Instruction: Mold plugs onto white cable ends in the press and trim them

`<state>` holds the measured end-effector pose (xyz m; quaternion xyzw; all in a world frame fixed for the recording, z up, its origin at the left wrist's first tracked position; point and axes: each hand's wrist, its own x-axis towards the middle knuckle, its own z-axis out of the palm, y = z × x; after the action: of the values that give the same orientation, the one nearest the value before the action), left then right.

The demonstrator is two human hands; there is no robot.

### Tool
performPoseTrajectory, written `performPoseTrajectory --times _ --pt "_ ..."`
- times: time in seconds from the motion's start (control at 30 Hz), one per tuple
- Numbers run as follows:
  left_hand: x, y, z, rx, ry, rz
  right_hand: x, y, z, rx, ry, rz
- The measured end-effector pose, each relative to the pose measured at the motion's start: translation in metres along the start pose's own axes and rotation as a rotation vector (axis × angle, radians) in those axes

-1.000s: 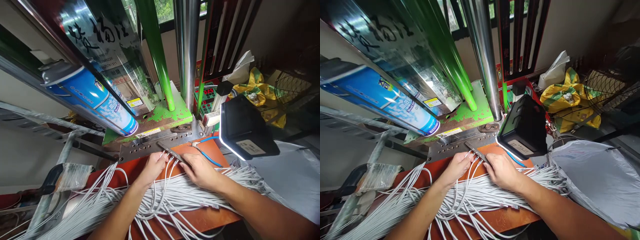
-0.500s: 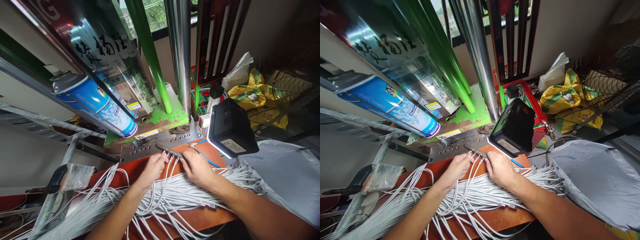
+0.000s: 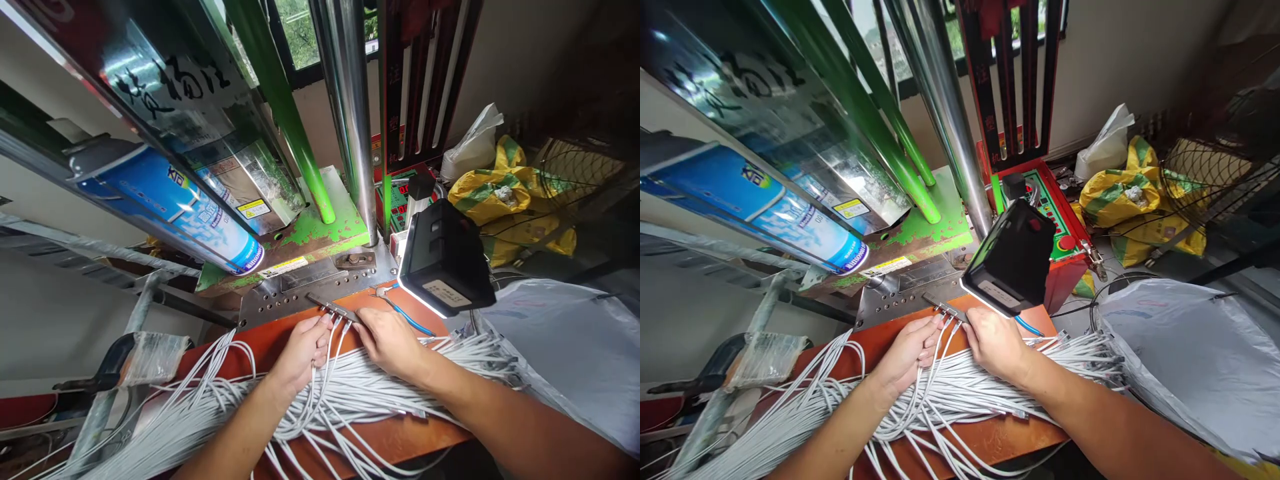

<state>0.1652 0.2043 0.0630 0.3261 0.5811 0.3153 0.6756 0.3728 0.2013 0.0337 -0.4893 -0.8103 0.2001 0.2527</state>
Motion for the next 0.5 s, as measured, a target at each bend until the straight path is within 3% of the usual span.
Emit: performPoseTrajectory --times 0.2,0.33,0.4,0.5 --pt "0.006 -0.002 0.0 0.118 0.017 0.094 -0.002 0.001 0.002 -0.011 0.016 0.03" --pt "0.009 0.0 -0.02 0.211 0.153 0.219 -0.003 -0.001 0.0 -0.057 0.049 -0.04" --pt "0.008 0.006 -0.035 0.209 0.223 0.275 0.012 -0.003 -0.008 -0.076 0.086 -0.092" --pt "0.006 0.014 -0.054 0.141 0.252 0.326 0.069 -0.006 -0.025 -0.129 0.18 -0.132"
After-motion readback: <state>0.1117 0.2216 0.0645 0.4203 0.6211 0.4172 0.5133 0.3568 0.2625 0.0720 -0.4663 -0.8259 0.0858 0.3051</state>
